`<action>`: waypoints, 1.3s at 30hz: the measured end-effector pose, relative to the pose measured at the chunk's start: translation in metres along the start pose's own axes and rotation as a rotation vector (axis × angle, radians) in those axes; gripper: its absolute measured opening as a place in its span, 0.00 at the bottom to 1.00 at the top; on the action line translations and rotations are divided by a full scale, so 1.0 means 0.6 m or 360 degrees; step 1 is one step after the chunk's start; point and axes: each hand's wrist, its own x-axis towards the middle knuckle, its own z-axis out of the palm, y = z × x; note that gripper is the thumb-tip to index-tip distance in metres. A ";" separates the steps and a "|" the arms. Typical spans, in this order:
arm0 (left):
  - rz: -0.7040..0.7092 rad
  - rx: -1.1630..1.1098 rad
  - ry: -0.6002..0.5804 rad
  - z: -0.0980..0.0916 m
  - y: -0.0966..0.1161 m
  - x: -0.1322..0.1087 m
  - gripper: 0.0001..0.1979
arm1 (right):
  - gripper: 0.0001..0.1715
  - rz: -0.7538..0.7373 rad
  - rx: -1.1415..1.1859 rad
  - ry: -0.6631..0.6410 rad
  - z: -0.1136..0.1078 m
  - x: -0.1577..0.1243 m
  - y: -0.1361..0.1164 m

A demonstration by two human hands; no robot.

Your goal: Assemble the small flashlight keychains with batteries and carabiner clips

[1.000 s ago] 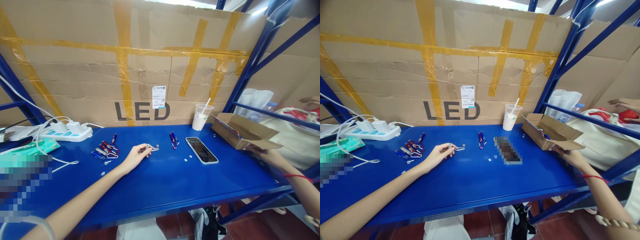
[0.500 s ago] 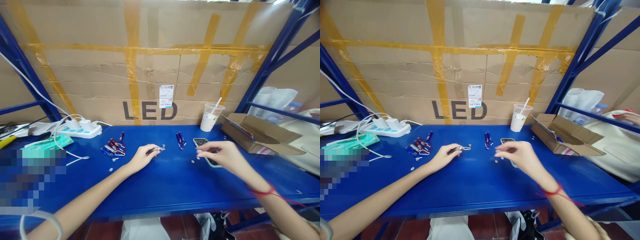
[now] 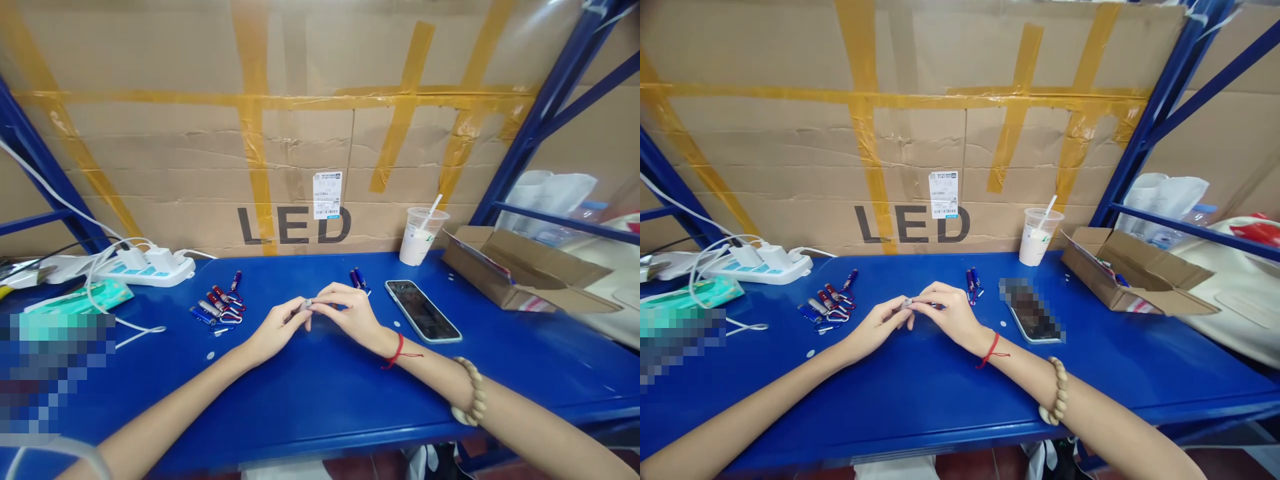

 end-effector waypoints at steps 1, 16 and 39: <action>-0.0009 -0.0018 -0.0002 0.001 0.002 0.000 0.16 | 0.09 0.0022 -0.0002 0.0044 -0.002 -0.001 -0.003; -0.0106 0.0029 -0.0041 0.012 0.010 -0.003 0.18 | 0.06 0.0196 0.0128 0.0128 0.013 -0.014 -0.013; -0.0187 0.0102 0.0045 0.011 0.011 0.002 0.20 | 0.09 0.0228 0.0112 0.0019 0.006 -0.023 -0.007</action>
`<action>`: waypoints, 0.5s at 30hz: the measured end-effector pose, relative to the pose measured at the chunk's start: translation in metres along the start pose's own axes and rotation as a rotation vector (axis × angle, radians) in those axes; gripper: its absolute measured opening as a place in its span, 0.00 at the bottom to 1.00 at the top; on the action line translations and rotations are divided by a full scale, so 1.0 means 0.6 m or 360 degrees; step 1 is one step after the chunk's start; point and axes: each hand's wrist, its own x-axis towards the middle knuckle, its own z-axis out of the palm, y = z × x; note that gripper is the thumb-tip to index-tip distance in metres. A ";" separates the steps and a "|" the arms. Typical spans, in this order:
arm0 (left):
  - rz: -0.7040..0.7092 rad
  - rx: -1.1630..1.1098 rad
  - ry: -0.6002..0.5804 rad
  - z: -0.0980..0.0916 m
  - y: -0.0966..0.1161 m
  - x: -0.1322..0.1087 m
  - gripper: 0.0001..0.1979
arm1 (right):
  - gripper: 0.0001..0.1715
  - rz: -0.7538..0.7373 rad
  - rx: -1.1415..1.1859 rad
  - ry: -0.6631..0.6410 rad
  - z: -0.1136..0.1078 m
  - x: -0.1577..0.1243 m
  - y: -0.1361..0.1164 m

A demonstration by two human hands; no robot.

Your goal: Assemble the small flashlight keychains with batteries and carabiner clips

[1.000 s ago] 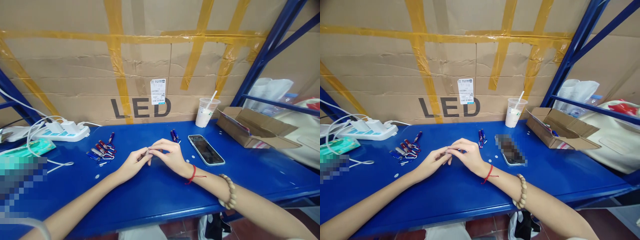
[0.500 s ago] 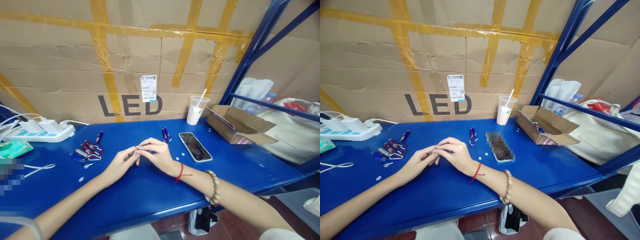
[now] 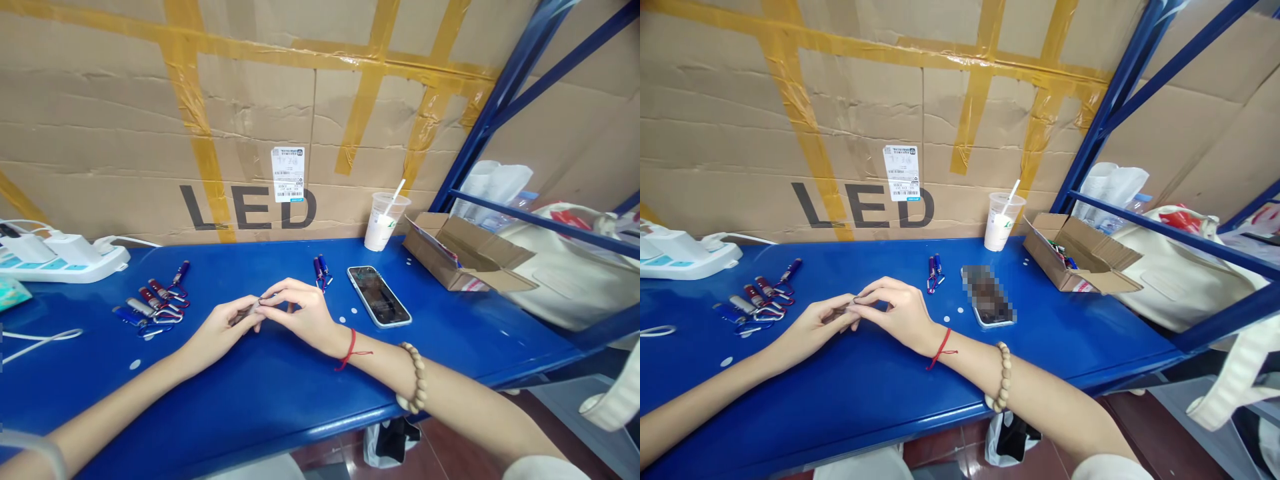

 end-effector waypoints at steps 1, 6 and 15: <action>-0.0001 0.0003 -0.0007 0.000 -0.001 0.000 0.19 | 0.09 0.0016 0.0007 -0.0008 -0.001 0.000 0.000; 0.0024 0.0022 -0.0026 0.001 -0.008 0.001 0.18 | 0.11 0.0091 0.0015 -0.0081 -0.005 0.002 0.000; 0.0004 0.0034 -0.0020 0.004 -0.010 0.003 0.19 | 0.13 0.0185 0.0018 -0.0127 -0.008 0.000 0.003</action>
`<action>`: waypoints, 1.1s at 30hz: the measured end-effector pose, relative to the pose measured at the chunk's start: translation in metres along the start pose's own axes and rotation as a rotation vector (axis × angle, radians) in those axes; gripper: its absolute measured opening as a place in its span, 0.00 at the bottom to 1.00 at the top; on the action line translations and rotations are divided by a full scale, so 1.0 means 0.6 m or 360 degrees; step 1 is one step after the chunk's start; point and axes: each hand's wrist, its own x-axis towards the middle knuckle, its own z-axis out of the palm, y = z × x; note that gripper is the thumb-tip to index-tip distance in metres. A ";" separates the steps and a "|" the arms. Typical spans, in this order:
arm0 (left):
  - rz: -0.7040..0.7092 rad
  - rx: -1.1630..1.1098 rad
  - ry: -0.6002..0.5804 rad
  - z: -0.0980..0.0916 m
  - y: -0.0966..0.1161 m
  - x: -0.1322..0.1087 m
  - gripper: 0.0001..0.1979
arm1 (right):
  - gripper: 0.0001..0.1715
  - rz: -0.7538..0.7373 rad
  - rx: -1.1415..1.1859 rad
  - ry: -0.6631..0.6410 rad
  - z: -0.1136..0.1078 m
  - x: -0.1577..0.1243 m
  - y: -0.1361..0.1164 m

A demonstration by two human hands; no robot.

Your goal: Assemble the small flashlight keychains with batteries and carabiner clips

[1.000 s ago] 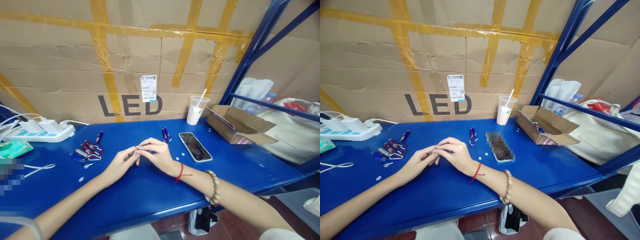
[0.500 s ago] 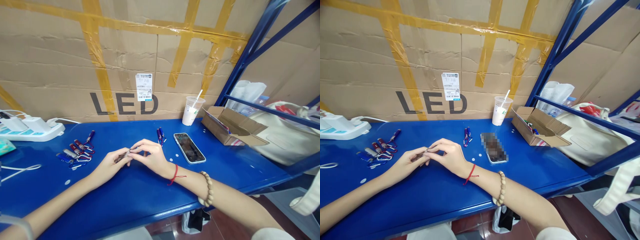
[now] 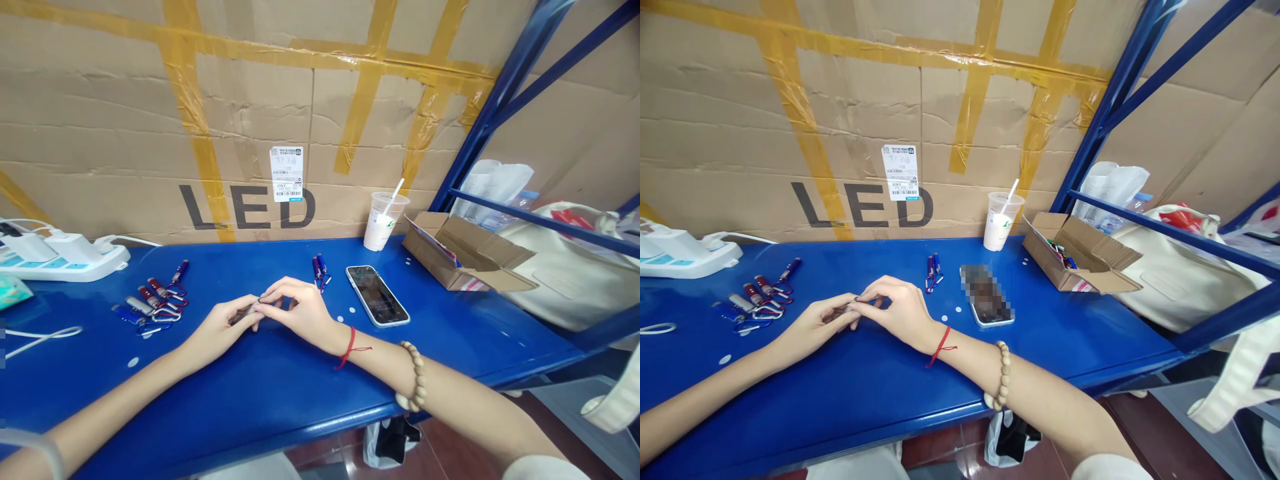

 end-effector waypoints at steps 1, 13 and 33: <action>0.0001 0.0010 -0.0003 0.000 0.000 0.000 0.19 | 0.13 0.0004 -0.0004 -0.0005 -0.001 0.000 0.000; 0.0037 0.0154 -0.0055 0.000 -0.005 0.003 0.16 | 0.10 -0.0013 -0.0079 -0.0096 -0.003 -0.001 0.005; -0.0041 0.0254 -0.0138 0.000 0.007 0.004 0.19 | 0.09 0.0035 -0.0055 -0.0154 -0.001 0.004 0.010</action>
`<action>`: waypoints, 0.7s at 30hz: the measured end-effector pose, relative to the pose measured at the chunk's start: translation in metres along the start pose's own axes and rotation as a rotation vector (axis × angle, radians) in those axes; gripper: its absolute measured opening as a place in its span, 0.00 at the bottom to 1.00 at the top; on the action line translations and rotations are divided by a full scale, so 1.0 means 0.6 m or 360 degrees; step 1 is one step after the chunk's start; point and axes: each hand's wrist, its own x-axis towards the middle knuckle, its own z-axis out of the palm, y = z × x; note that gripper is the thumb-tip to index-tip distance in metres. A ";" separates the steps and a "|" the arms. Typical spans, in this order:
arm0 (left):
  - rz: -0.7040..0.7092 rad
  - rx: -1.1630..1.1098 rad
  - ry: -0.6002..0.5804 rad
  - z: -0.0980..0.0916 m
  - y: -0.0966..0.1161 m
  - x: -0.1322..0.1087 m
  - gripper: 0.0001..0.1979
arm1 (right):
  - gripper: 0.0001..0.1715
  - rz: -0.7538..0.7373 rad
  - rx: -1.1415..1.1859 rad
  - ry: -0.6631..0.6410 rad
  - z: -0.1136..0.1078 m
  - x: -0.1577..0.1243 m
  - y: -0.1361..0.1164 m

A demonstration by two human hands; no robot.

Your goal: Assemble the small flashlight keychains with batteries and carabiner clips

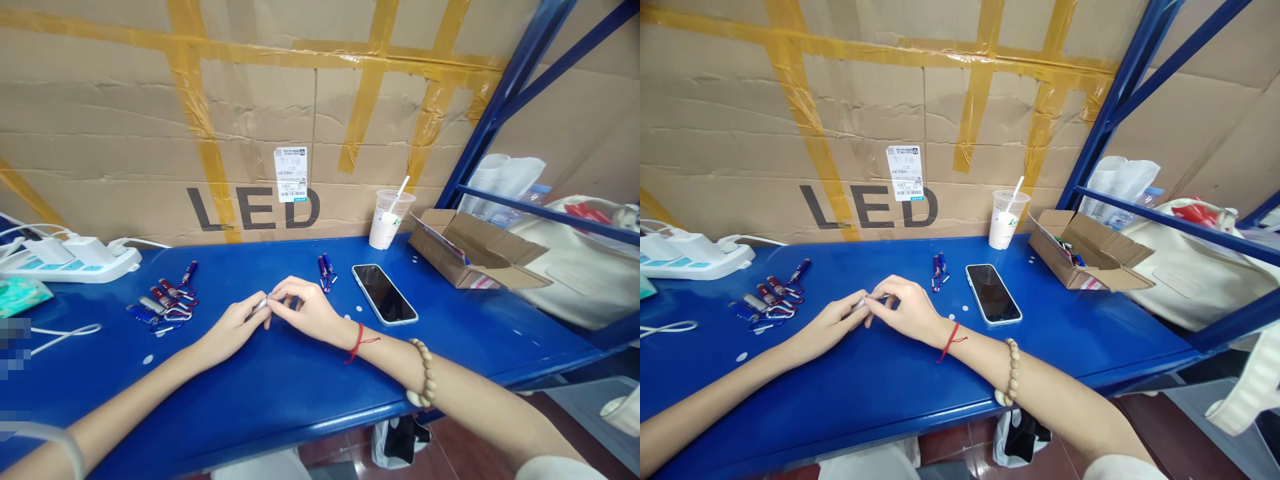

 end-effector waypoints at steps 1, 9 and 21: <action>-0.0023 -0.0063 0.0026 0.001 0.001 -0.001 0.19 | 0.09 0.0012 0.0007 0.0033 -0.001 0.002 -0.001; -0.0213 -0.0616 0.0444 -0.003 -0.003 0.001 0.17 | 0.12 0.0144 -0.0485 0.0095 -0.023 0.012 0.020; -0.0220 -0.0816 0.0418 0.004 0.003 -0.001 0.15 | 0.15 0.0058 -0.0863 -0.0220 -0.020 0.015 0.038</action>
